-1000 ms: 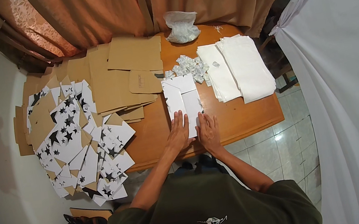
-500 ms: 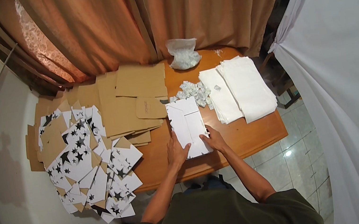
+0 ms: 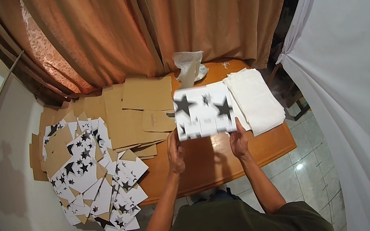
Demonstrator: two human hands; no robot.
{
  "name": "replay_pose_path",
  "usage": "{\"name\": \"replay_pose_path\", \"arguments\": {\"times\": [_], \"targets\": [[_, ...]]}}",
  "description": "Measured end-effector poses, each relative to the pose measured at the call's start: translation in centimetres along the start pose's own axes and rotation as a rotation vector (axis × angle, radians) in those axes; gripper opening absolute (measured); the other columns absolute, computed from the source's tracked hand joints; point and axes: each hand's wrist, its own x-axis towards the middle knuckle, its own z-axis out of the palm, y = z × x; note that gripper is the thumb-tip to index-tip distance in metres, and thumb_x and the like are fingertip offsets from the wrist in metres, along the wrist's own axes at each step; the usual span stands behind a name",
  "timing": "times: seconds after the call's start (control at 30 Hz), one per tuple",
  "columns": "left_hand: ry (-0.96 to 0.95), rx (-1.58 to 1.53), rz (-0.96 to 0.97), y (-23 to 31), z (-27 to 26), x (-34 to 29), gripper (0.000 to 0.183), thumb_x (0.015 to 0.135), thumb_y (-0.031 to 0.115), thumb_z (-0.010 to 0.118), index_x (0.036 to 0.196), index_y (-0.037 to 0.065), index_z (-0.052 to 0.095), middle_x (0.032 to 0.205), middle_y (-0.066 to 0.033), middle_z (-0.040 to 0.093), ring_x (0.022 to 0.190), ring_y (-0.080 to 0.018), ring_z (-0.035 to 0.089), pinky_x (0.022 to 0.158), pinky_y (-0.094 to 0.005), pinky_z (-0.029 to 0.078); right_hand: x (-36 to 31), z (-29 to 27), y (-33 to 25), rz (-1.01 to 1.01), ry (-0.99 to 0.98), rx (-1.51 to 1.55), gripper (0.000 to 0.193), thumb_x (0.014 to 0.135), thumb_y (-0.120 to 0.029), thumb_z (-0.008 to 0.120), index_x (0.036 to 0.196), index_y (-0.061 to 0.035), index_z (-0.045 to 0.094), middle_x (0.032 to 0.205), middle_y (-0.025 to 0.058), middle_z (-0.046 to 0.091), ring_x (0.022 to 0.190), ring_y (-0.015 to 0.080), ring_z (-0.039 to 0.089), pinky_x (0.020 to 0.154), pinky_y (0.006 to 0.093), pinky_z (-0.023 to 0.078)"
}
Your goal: Fold and assemble cardboard shoe boxes and place them on a shelf.
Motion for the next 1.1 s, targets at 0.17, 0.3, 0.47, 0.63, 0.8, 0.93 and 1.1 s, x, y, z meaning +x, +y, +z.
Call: {"name": "replay_pose_path", "arguments": {"times": [0.17,0.3,0.47,0.63,0.8,0.93,1.1], "targets": [[-0.012,-0.091,-0.076,-0.1,-0.9,-0.9,0.090,0.094,0.079,0.032,0.140,0.004,0.050,0.147,-0.0170,0.049,0.140,-0.0283,0.042,0.113,-0.0455,0.033,-0.5,0.0,-0.2,0.247,0.128,0.127,0.068,0.104,-0.060,0.042,0.149,-0.0099,0.031,0.129,0.0084,0.052,0.127,0.0189,0.050,0.107,0.0360,0.042],[-0.058,-0.176,-0.167,-2.5,-1.3,-2.2,0.075,0.100,0.067,0.040,0.140,0.004,0.047,0.146,-0.0175,0.047,0.137,-0.0276,0.044,0.111,-0.0449,0.035,-1.5,-1.8,2.7,0.398,0.097,-0.009,0.068,0.100,-0.034,0.061,0.156,-0.0071,0.034,0.149,0.0106,0.046,0.133,0.0210,0.051,0.108,0.0362,0.044],[-0.088,-0.200,-0.394,-8.5,-1.6,-5.1,0.072,0.094,0.037,0.073,0.141,-0.001,0.034,0.138,-0.0199,0.049,0.132,-0.0300,0.047,0.112,-0.0433,0.038,-3.7,-1.5,5.8,0.428,0.086,-0.219,0.060,0.092,-0.007,0.068,0.148,-0.0049,0.047,0.139,0.0108,0.057,0.125,0.0225,0.058,0.107,0.0350,0.045],[-0.135,0.097,-0.479,-10.6,-1.4,-5.9,0.079,0.087,0.030,0.081,0.140,-0.002,0.033,0.137,-0.0261,0.053,0.130,-0.0319,0.054,0.105,-0.0415,0.048,-4.6,-1.3,7.4,0.472,0.120,-0.375,0.052,0.090,-0.002,0.067,0.139,-0.0007,0.052,0.126,0.0131,0.064,0.114,0.0232,0.063,0.095,0.0337,0.052],[-0.152,0.169,-0.580,-10.5,-0.8,-4.2,0.071,0.086,0.028,0.081,0.138,-0.007,0.047,0.126,-0.0247,0.063,0.119,-0.0323,0.064,0.099,-0.0398,0.052,-5.3,-2.8,9.5,0.563,0.198,-0.544,0.051,0.089,-0.009,0.068,0.137,0.0022,0.054,0.120,0.0152,0.067,0.107,0.0232,0.065,0.090,0.0335,0.054],[-0.193,0.235,-0.506,-11.3,-0.4,-4.2,0.070,0.086,0.028,0.081,0.139,-0.007,0.049,0.127,-0.0250,0.062,0.119,-0.0327,0.064,0.100,-0.0402,0.052,-6.9,-4.8,12.7,0.516,0.219,-0.641,0.048,0.092,-0.010,0.066,0.137,0.0020,0.054,0.121,0.0161,0.067,0.105,0.0242,0.066,0.088,0.0329,0.054],[-0.140,0.583,-0.634,-11.2,-2.1,-6.9,0.084,0.088,0.048,0.075,0.140,-0.010,0.046,0.130,-0.0283,0.060,0.123,-0.0377,0.061,0.105,-0.0418,0.048,-5.8,-5.7,11.0,0.883,0.352,-0.346,0.045,0.102,-0.027,0.059,0.138,-0.0004,0.052,0.120,0.0138,0.063,0.103,0.0200,0.063,0.084,0.0347,0.055]]}}
